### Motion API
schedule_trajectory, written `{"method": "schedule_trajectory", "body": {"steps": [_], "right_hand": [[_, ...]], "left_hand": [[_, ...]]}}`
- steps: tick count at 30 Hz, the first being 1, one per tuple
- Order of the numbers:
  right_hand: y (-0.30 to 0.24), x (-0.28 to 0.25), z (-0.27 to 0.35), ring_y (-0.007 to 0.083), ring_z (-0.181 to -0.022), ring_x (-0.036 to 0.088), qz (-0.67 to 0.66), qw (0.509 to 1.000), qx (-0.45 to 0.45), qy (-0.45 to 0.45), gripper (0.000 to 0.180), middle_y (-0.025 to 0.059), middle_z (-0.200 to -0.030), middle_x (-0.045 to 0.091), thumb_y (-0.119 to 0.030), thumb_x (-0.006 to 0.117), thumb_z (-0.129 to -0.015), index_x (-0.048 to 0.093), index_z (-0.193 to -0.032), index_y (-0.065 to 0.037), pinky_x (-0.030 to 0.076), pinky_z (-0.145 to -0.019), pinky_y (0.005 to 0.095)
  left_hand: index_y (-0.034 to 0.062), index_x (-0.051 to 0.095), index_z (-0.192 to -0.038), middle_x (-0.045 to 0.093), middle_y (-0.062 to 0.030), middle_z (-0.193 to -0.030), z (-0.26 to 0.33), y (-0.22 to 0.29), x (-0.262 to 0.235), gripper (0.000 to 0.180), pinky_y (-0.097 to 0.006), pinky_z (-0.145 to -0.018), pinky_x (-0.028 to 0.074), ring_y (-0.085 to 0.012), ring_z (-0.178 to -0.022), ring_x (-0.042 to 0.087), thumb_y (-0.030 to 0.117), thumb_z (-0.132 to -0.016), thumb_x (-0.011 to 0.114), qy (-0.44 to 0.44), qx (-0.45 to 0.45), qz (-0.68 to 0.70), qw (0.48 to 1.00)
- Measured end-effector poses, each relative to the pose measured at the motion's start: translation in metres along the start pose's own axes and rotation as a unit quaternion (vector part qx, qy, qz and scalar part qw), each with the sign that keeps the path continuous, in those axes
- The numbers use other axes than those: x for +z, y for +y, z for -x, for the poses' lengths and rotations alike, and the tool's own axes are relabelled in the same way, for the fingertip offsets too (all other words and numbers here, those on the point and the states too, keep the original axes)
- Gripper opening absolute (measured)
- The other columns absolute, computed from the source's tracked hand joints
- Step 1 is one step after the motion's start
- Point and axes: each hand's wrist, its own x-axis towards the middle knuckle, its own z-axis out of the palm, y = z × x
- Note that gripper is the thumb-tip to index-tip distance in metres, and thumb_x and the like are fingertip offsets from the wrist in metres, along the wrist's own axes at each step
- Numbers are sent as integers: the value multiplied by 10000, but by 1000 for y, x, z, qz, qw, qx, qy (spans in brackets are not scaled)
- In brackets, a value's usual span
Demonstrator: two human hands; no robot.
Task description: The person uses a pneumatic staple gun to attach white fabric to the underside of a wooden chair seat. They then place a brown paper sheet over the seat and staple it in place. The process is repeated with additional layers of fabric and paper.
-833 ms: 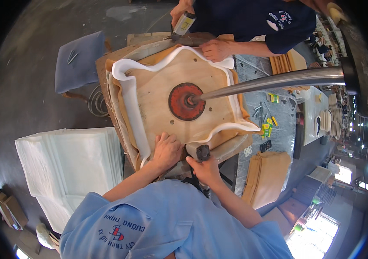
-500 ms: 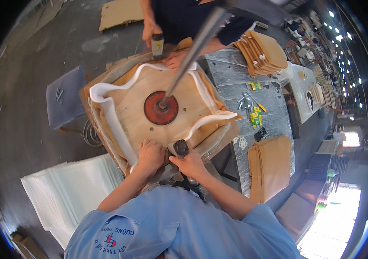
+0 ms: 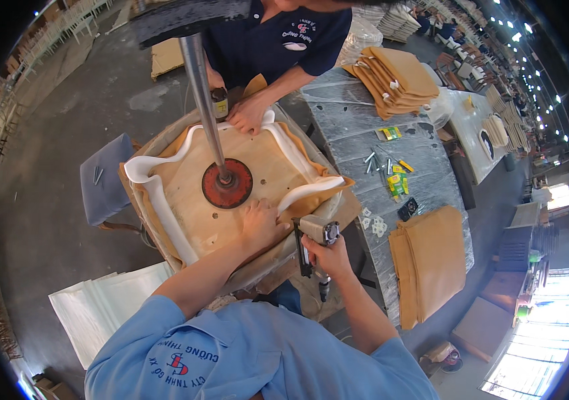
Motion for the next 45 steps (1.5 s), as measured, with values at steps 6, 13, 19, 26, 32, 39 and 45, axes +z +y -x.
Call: {"method": "schedule_trajectory", "body": {"steps": [6,13,19,26,32,39,45], "right_hand": [[-13,-8,-36,92,-520,583,84,995,48,-34,211,-3,-653,647,-222,845,-989,767,-1031,-30,446,-476,296],[-40,-2,-71,109,-511,589,202,969,125,-67,239,10,-647,647,-246,856,-975,757,-967,-29,441,-470,310],[-49,9,-88,121,-509,602,270,947,146,-99,286,22,-645,655,-282,880,-949,762,-975,-23,461,-479,325],[-51,21,-98,125,-541,638,374,916,118,-90,314,56,-708,714,-280,886,-932,768,-989,5,495,-505,338],[-57,22,-93,121,-547,633,322,935,111,-99,304,32,-690,701,-276,890,-923,770,-993,-6,503,-522,339],[-56,15,-83,118,-540,626,333,927,125,-117,298,29,-682,692,-277,898,-923,770,-959,-10,500,-520,335],[-53,31,-86,140,-518,627,374,915,115,-96,305,36,-664,687,-279,894,-920,765,-948,-4,503,-519,339]], "left_hand": [[118,815,-924,634,-119,-1107,5,-1,11,278,-505,-960,420,-356,-1144,572,395,-901,832,90,11,10,996],[143,825,-921,623,-82,-1092,-1,-3,29,169,-491,-951,399,-333,-1140,551,311,-920,806,154,-20,82,984],[142,818,-922,621,-71,-1089,-4,-4,33,110,-489,-940,398,-326,-1137,547,246,-900,791,181,-31,97,978],[128,795,-888,610,-71,-1073,-5,-9,31,122,-483,-920,401,-322,-1116,545,249,-872,799,161,-25,87,983],[126,782,-862,602,-70,-1060,11,-12,25,162,-486,-912,402,-321,-1099,542,284,-890,804,149,-30,82,985],[123,786,-864,603,-75,-1065,8,-14,28,156,-484,-913,397,-328,-1103,542,274,-904,794,168,-24,95,981],[125,784,-862,605,-80,-1078,8,-15,29,161,-485,-912,400,-328,-1116,544,282,-887,810,182,-27,79,980]]}}
